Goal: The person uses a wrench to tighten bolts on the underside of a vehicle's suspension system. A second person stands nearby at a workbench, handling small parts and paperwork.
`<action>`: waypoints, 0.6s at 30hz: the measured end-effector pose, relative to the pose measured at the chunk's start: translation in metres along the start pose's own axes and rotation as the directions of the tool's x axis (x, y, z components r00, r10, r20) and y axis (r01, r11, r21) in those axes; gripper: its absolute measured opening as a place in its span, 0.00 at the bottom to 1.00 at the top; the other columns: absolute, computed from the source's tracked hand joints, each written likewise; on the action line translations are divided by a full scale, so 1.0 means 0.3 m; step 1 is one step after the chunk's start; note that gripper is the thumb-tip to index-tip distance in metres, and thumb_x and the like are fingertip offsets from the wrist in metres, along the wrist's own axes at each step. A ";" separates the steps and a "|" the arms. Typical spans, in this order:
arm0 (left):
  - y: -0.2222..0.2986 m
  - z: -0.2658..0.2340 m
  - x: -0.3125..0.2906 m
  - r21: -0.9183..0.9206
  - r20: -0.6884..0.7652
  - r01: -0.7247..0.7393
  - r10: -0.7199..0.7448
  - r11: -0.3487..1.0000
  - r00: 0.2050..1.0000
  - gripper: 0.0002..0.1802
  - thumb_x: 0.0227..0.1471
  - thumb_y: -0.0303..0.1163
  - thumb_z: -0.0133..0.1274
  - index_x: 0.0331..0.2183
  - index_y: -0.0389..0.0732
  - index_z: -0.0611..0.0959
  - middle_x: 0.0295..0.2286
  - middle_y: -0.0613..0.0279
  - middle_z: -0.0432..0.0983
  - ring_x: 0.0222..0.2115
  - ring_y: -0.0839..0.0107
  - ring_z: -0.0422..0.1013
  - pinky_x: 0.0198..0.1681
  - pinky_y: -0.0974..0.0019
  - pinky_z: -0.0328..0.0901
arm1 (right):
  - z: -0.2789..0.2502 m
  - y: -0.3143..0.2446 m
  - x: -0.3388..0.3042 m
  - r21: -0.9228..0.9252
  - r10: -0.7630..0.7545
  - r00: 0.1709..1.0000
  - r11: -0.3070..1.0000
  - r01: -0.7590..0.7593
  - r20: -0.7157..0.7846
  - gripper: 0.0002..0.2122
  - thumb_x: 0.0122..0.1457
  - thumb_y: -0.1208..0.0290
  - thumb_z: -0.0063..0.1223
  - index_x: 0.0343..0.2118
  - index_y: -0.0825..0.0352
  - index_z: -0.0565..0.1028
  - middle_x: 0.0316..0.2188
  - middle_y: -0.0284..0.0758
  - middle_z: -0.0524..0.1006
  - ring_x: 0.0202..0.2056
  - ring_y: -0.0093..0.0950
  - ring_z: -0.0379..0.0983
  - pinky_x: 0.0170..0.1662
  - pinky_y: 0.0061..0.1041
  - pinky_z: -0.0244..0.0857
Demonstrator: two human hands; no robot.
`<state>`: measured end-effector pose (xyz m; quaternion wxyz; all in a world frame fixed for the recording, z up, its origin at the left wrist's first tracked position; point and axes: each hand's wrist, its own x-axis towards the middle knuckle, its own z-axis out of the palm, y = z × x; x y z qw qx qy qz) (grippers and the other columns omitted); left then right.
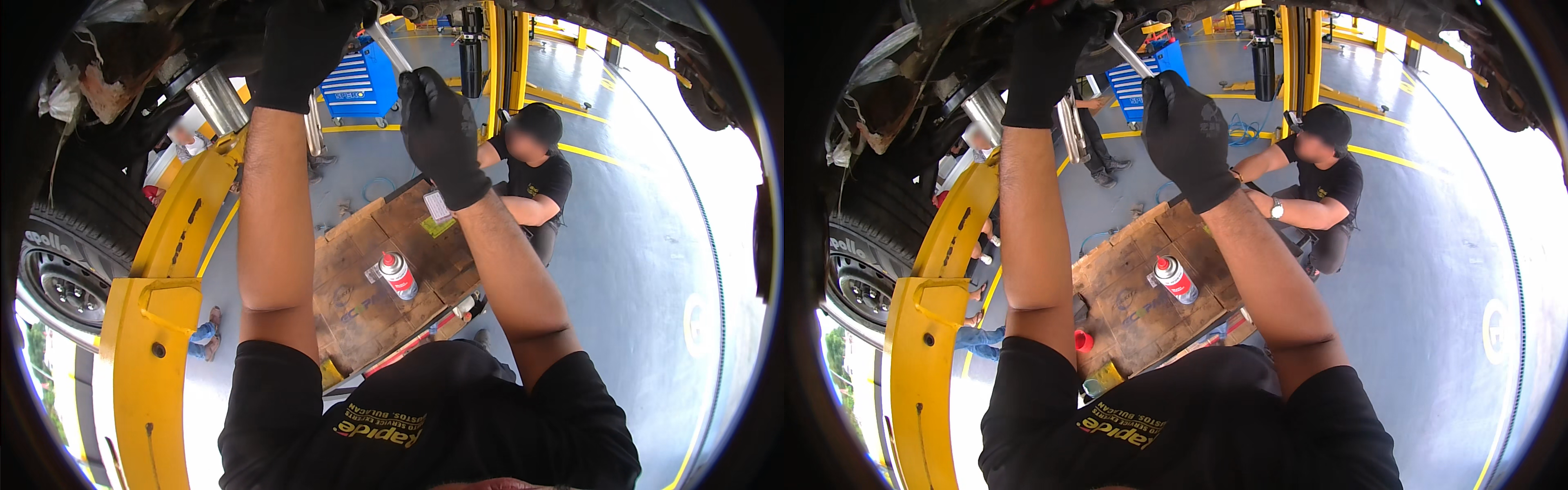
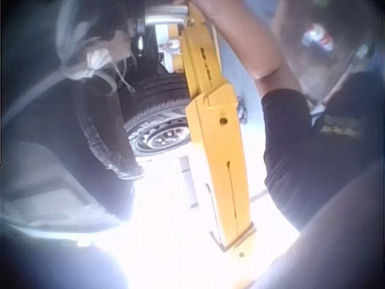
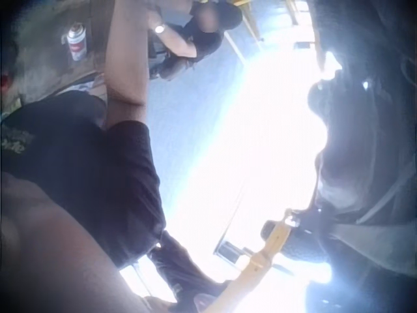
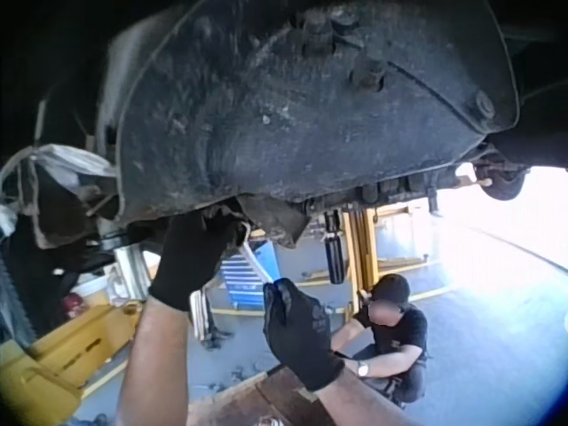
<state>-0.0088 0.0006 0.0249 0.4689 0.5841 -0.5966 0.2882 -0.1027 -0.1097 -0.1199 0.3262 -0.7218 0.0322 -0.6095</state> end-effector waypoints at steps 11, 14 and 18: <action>-0.071 0.053 -0.001 0.059 -0.064 -0.178 0.182 0.982 0.981 0.10 0.50 0.26 0.62 0.37 0.39 0.84 0.35 0.56 0.83 0.39 0.62 0.78 0.44 0.58 0.70 | -0.379 -0.054 0.434 -0.531 -0.347 0.736 0.523 0.667 0.582 0.17 0.62 0.53 0.57 0.39 0.65 0.83 0.27 0.45 0.82 0.31 0.43 0.81 0.41 0.39 0.73; -0.107 0.044 -0.007 -0.003 -0.104 -0.151 0.150 0.989 0.983 0.10 0.50 0.26 0.62 0.38 0.38 0.84 0.36 0.55 0.83 0.41 0.61 0.78 0.46 0.57 0.69 | -0.355 -0.194 0.441 -0.546 0.000 0.771 0.705 0.452 0.637 0.16 0.62 0.54 0.56 0.38 0.63 0.82 0.25 0.47 0.81 0.30 0.46 0.80 0.36 0.43 0.73; -0.092 0.044 -0.007 0.154 -0.045 -0.054 0.061 0.987 0.997 0.13 0.50 0.28 0.61 0.40 0.37 0.83 0.38 0.51 0.83 0.42 0.58 0.78 0.46 0.56 0.69 | -0.227 0.055 0.270 -0.456 -0.452 0.844 0.710 0.537 0.289 0.12 0.69 0.59 0.53 0.35 0.61 0.81 0.24 0.34 0.80 0.25 0.34 0.78 0.30 0.32 0.70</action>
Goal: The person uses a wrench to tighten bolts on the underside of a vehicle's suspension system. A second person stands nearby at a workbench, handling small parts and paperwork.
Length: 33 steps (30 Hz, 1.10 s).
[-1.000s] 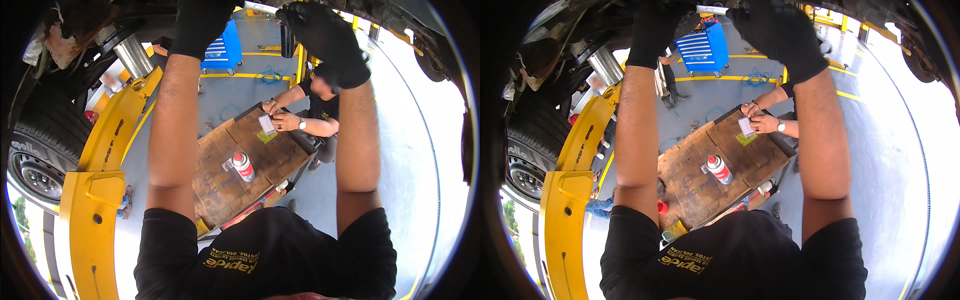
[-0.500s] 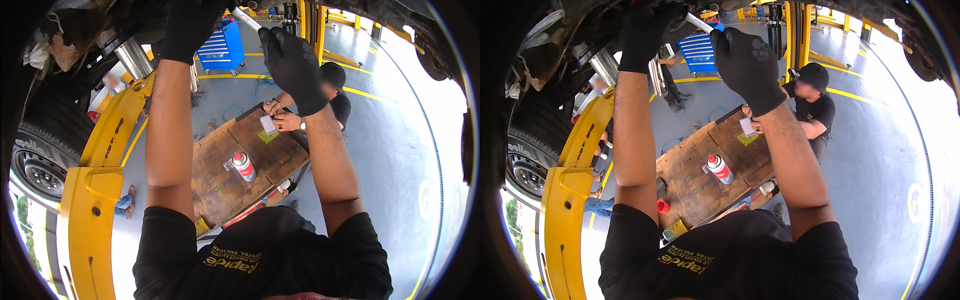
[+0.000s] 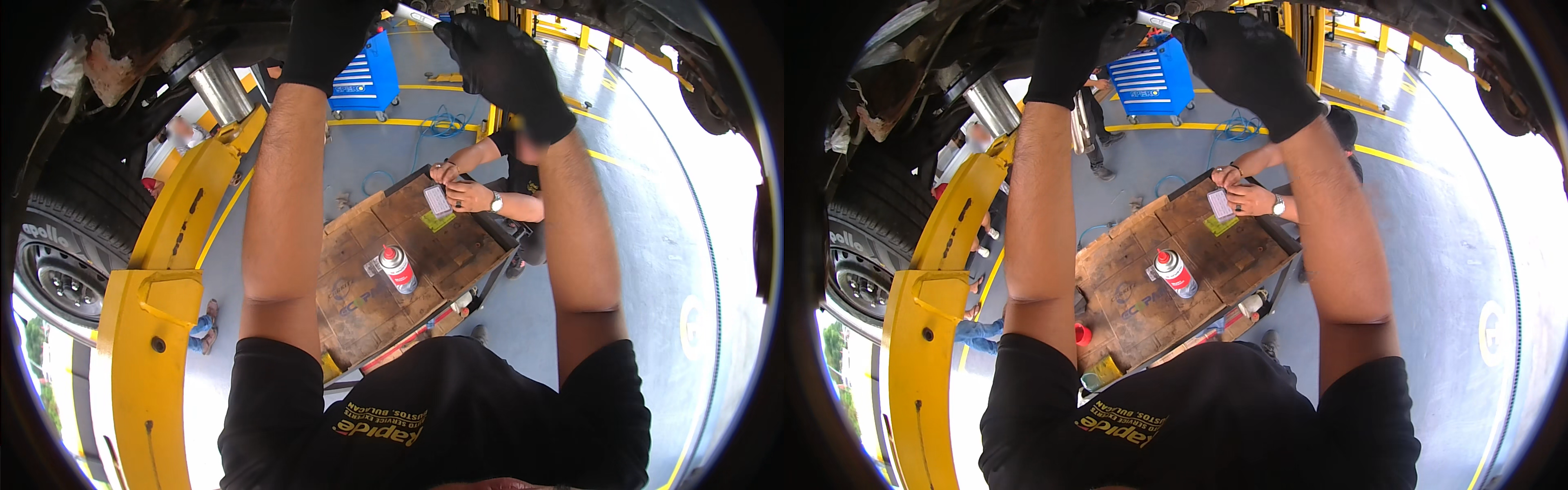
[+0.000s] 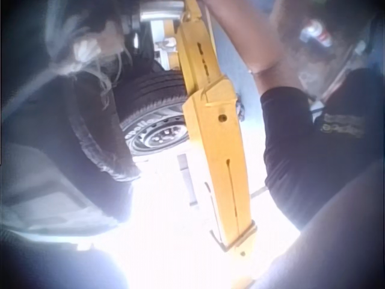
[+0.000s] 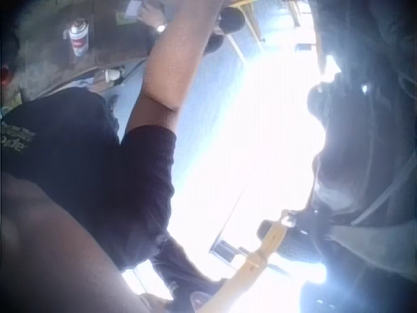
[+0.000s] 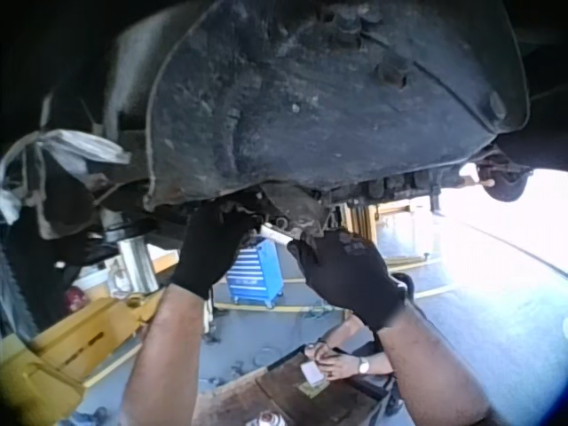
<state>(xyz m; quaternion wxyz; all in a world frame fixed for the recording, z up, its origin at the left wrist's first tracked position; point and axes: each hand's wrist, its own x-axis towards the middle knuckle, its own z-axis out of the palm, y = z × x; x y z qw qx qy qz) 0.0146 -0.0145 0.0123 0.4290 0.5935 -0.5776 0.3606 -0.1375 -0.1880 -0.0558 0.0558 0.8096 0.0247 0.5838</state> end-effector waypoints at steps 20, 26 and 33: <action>-0.024 -0.014 0.038 0.295 -0.023 -0.220 0.237 0.930 0.971 0.21 0.48 0.27 0.59 0.46 0.33 0.78 0.42 0.44 0.79 0.45 0.50 0.76 0.46 0.54 0.69 | 0.347 -0.437 -0.144 0.948 0.564 0.766 -0.106 -0.302 0.307 0.12 0.74 0.62 0.42 0.45 0.66 0.73 0.18 0.25 0.66 0.20 0.16 0.63 0.26 0.18 0.61; 0.072 -0.068 0.031 0.189 0.061 -0.041 0.030 0.981 0.998 0.10 0.49 0.27 0.58 0.36 0.35 0.83 0.29 0.48 0.82 0.33 0.53 0.79 0.37 0.55 0.70 | 0.262 -0.373 -0.162 0.871 0.504 0.788 0.131 -0.474 0.353 0.11 0.74 0.65 0.44 0.45 0.67 0.74 0.19 0.26 0.69 0.21 0.15 0.65 0.27 0.19 0.61; 0.065 -0.021 0.020 0.097 -0.035 -0.027 0.031 0.995 0.999 0.08 0.52 0.28 0.58 0.35 0.35 0.82 0.28 0.48 0.80 0.31 0.50 0.77 0.37 0.53 0.69 | -0.050 -0.047 -0.042 -0.052 0.068 0.997 0.996 -0.070 -0.042 0.09 0.68 0.65 0.54 0.36 0.65 0.80 0.27 0.37 0.81 0.27 0.33 0.80 0.30 0.37 0.71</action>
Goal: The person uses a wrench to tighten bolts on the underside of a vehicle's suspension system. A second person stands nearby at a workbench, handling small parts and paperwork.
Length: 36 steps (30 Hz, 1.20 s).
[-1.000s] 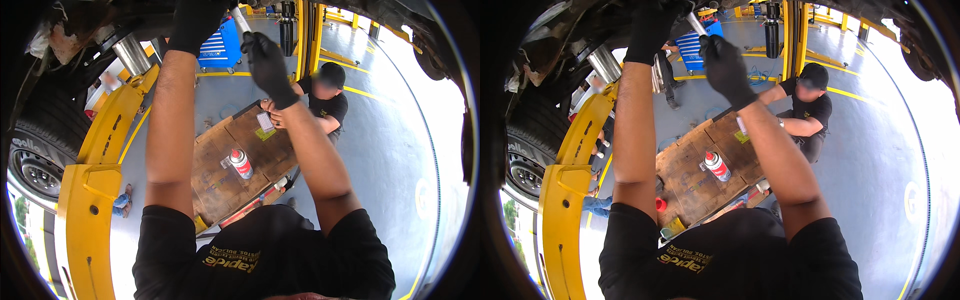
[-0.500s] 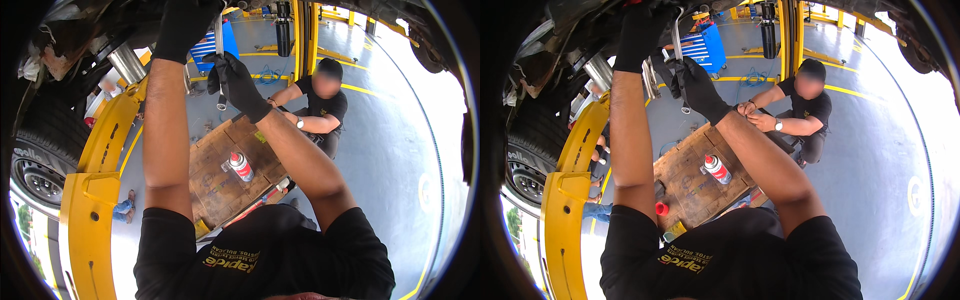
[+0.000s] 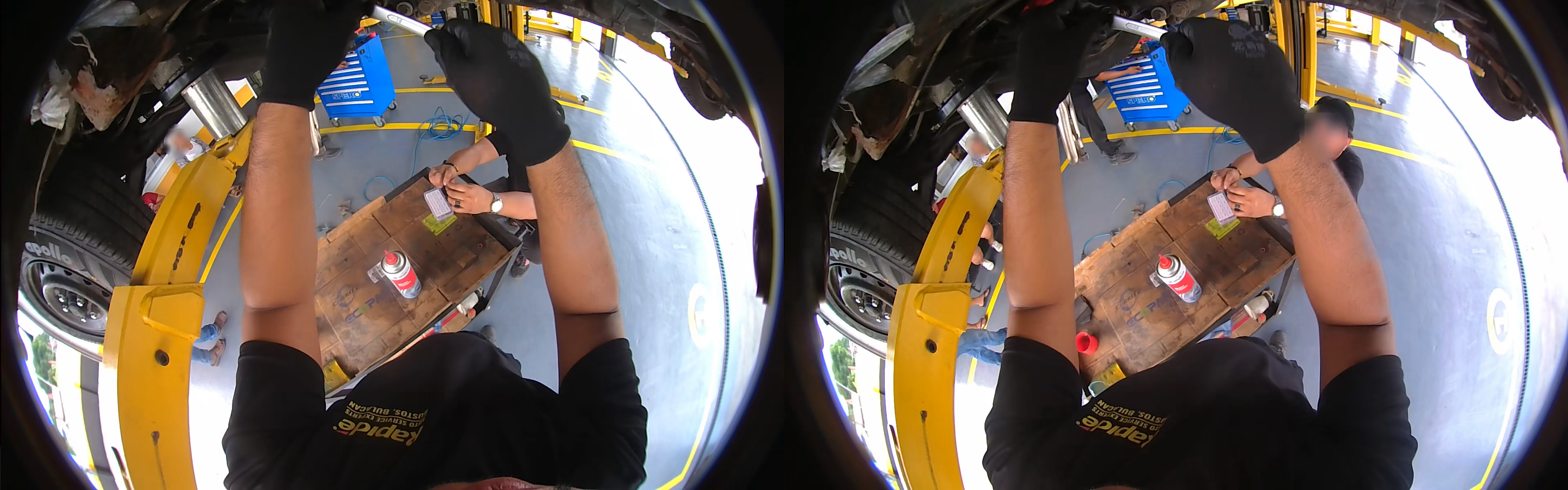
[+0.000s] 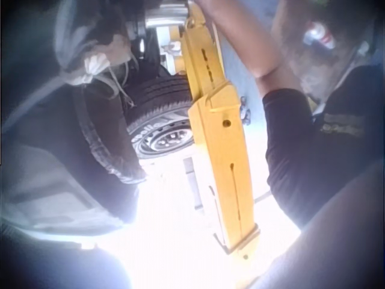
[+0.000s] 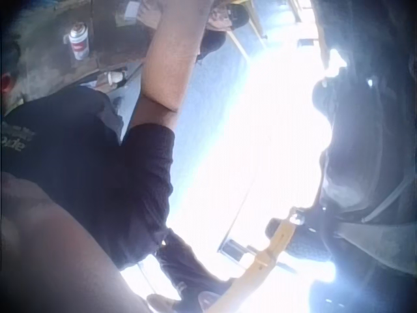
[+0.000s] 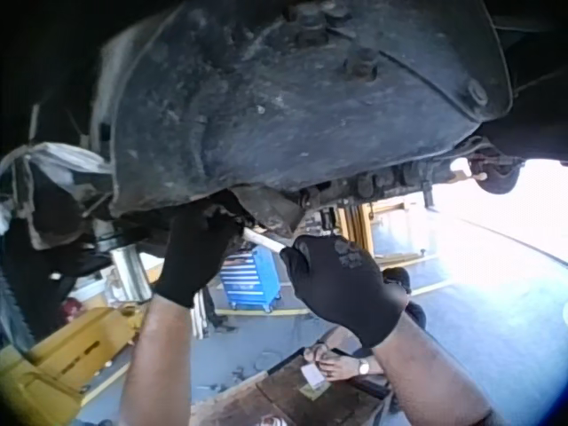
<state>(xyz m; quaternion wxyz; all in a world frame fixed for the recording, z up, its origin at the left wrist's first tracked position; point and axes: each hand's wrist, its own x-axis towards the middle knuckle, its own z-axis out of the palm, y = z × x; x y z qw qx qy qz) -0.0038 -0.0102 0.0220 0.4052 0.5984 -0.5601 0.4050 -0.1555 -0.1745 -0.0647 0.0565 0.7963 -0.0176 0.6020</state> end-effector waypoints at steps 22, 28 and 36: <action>-0.172 -0.002 0.017 0.576 0.209 -0.326 0.251 0.750 0.945 0.12 0.54 0.36 0.63 0.41 0.45 0.86 0.36 0.52 0.82 0.38 0.54 0.79 0.39 0.55 0.72 | 0.332 -0.323 -0.146 0.879 0.552 0.807 0.255 -0.404 0.210 0.11 0.72 0.68 0.45 0.37 0.69 0.74 0.23 0.28 0.72 0.24 0.15 0.63 0.28 0.23 0.59; -0.068 0.007 -0.017 0.059 -0.016 -0.006 0.007 0.998 1.000 0.13 0.53 0.32 0.61 0.39 0.36 0.81 0.33 0.46 0.79 0.37 0.47 0.76 0.42 0.49 0.68 | 0.163 -0.112 -0.080 0.558 0.385 0.895 0.702 -0.442 0.225 0.13 0.68 0.63 0.51 0.32 0.67 0.78 0.21 0.43 0.78 0.24 0.44 0.77 0.29 0.40 0.68; -0.080 0.036 -0.013 0.212 -0.045 -0.280 0.295 0.936 0.954 0.10 0.57 0.32 0.57 0.39 0.37 0.81 0.32 0.51 0.80 0.35 0.53 0.76 0.40 0.52 0.69 | -0.143 0.045 0.175 0.080 -0.166 0.985 0.982 0.169 -0.036 0.14 0.52 0.72 0.61 0.44 0.66 0.82 0.38 0.42 0.84 0.45 0.39 0.80 0.51 0.36 0.71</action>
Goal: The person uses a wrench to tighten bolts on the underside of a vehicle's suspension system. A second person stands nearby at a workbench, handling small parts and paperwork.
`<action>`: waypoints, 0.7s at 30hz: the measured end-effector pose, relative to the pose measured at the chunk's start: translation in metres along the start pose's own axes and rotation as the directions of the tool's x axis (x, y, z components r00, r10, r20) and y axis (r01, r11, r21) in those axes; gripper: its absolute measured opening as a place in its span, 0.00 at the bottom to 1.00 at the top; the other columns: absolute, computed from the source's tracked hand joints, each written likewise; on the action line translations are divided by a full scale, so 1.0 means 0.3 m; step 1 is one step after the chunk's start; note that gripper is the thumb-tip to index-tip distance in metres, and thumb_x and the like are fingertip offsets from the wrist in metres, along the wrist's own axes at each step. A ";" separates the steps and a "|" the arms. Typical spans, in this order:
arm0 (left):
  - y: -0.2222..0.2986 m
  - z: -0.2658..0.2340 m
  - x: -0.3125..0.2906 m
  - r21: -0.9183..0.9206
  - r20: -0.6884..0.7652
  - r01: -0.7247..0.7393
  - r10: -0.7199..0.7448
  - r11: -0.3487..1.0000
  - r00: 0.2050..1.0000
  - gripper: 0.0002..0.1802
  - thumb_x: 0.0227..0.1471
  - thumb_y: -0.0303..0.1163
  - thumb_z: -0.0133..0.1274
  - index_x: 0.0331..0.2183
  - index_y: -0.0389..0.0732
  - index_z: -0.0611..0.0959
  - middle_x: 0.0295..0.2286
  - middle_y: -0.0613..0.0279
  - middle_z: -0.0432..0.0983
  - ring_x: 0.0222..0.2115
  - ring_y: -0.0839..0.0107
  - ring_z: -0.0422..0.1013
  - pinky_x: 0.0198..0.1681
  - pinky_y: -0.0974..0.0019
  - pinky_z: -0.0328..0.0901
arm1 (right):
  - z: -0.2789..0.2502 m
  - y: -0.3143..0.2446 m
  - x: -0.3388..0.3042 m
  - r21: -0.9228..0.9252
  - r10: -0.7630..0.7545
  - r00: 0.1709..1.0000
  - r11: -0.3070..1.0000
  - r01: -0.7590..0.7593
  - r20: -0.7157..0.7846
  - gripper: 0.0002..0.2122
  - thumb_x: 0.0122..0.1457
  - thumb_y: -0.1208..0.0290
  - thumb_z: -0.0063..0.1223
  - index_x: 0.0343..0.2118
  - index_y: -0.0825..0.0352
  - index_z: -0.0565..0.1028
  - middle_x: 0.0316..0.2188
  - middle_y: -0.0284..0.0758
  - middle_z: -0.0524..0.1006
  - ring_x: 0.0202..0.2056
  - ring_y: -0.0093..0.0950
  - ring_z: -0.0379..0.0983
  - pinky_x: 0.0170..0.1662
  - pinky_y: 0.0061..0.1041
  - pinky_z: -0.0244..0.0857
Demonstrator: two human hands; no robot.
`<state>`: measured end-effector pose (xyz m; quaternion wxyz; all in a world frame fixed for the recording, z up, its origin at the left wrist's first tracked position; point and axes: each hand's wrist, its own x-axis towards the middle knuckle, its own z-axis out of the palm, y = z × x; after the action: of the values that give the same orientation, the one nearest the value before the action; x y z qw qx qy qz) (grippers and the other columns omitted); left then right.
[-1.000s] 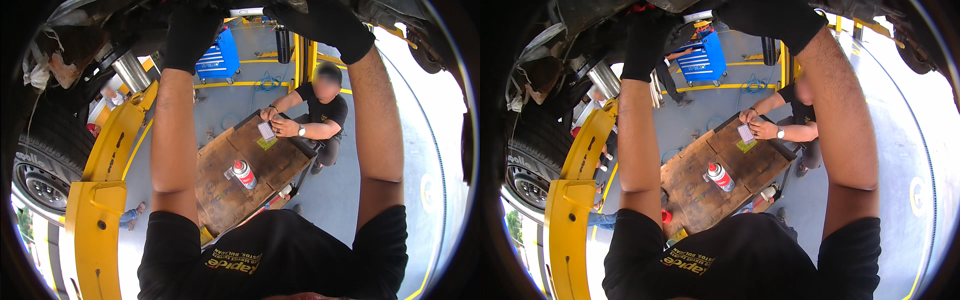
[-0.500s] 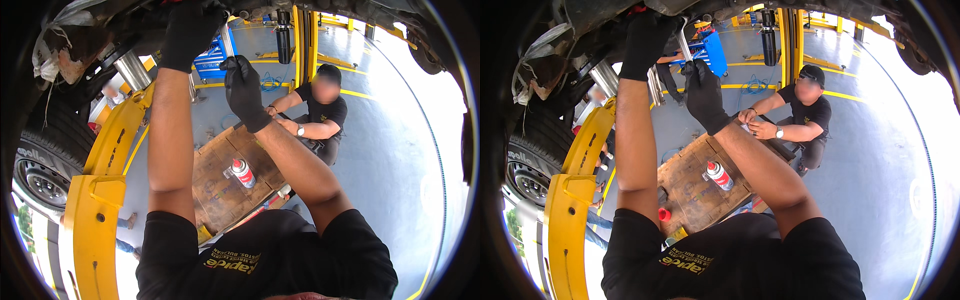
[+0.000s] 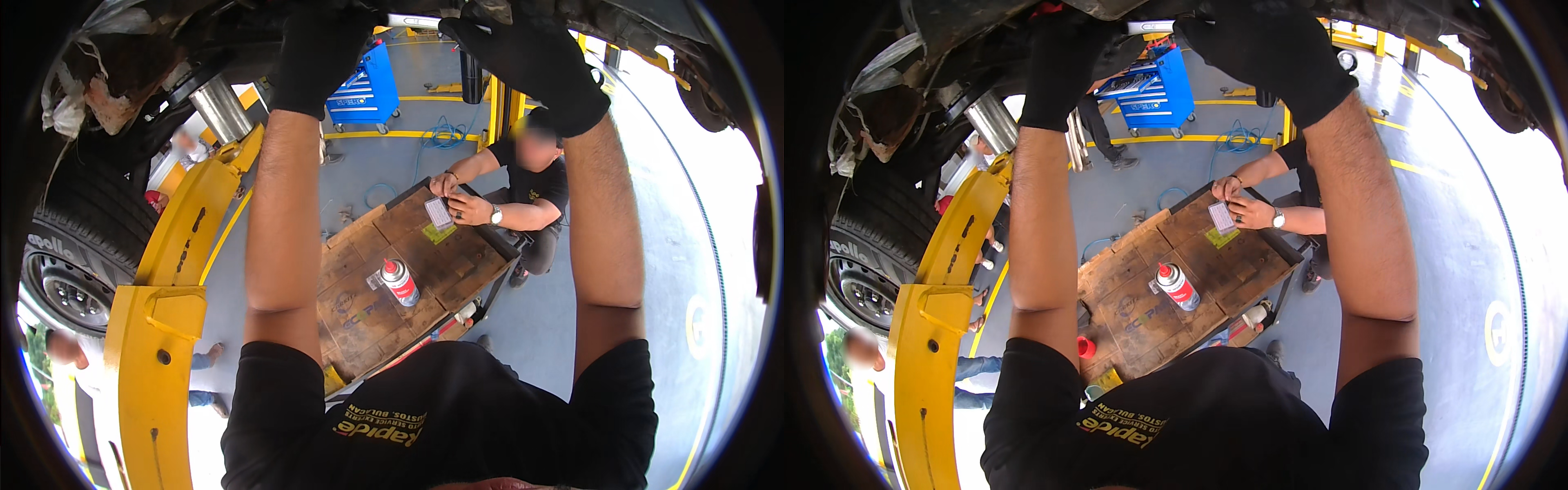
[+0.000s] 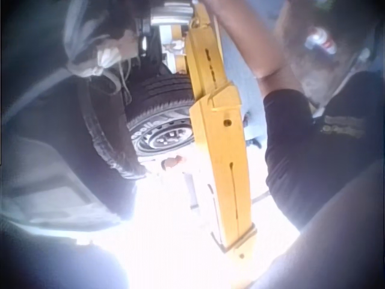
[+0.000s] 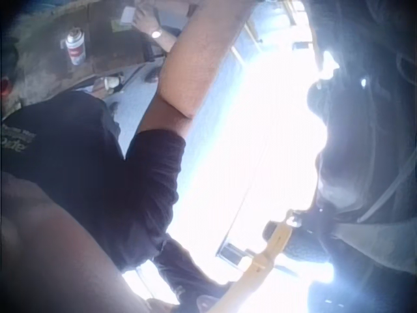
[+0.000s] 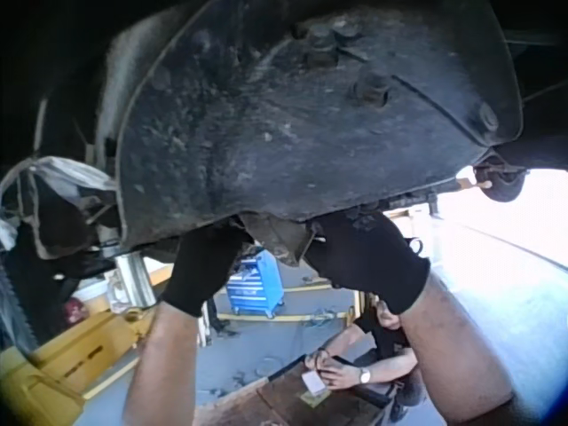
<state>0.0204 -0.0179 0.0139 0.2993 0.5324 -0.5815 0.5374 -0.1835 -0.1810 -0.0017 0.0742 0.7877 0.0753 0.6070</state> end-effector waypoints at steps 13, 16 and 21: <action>0.053 0.098 -0.174 -0.345 0.245 0.471 -0.407 0.812 0.880 0.13 0.59 0.30 0.58 0.46 0.41 0.80 0.36 0.56 0.82 0.37 0.66 0.80 0.37 0.62 0.77 | 0.120 -0.028 -0.117 -0.141 0.137 0.987 0.979 -0.148 -0.086 0.13 0.64 0.57 0.56 0.28 0.58 0.83 0.20 0.35 0.80 0.25 0.37 0.80 0.30 0.35 0.73; 0.133 0.116 -0.195 -0.769 0.280 0.584 -0.685 0.260 0.673 0.14 0.60 0.24 0.54 0.48 0.35 0.78 0.37 0.55 0.81 0.40 0.70 0.79 0.35 0.69 0.77 | 0.187 -0.167 -0.164 0.085 0.517 0.852 0.848 -0.523 0.080 0.13 0.66 0.58 0.55 0.30 0.61 0.80 0.21 0.38 0.80 0.26 0.42 0.79 0.29 0.39 0.70; 0.031 0.138 -0.180 -0.730 0.119 0.416 -0.498 0.543 0.859 0.15 0.60 0.21 0.51 0.49 0.34 0.80 0.45 0.55 0.79 0.44 0.65 0.79 0.46 0.62 0.77 | 0.460 -0.367 -0.246 0.706 0.757 0.646 0.407 -0.580 0.094 0.10 0.70 0.68 0.47 0.34 0.67 0.75 0.23 0.46 0.77 0.25 0.46 0.76 0.29 0.38 0.65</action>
<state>0.0345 -0.0422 -0.0488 0.6455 0.4709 -0.5714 0.1874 -0.0717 -0.0923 -0.1293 -0.4806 0.6376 -0.0233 0.6016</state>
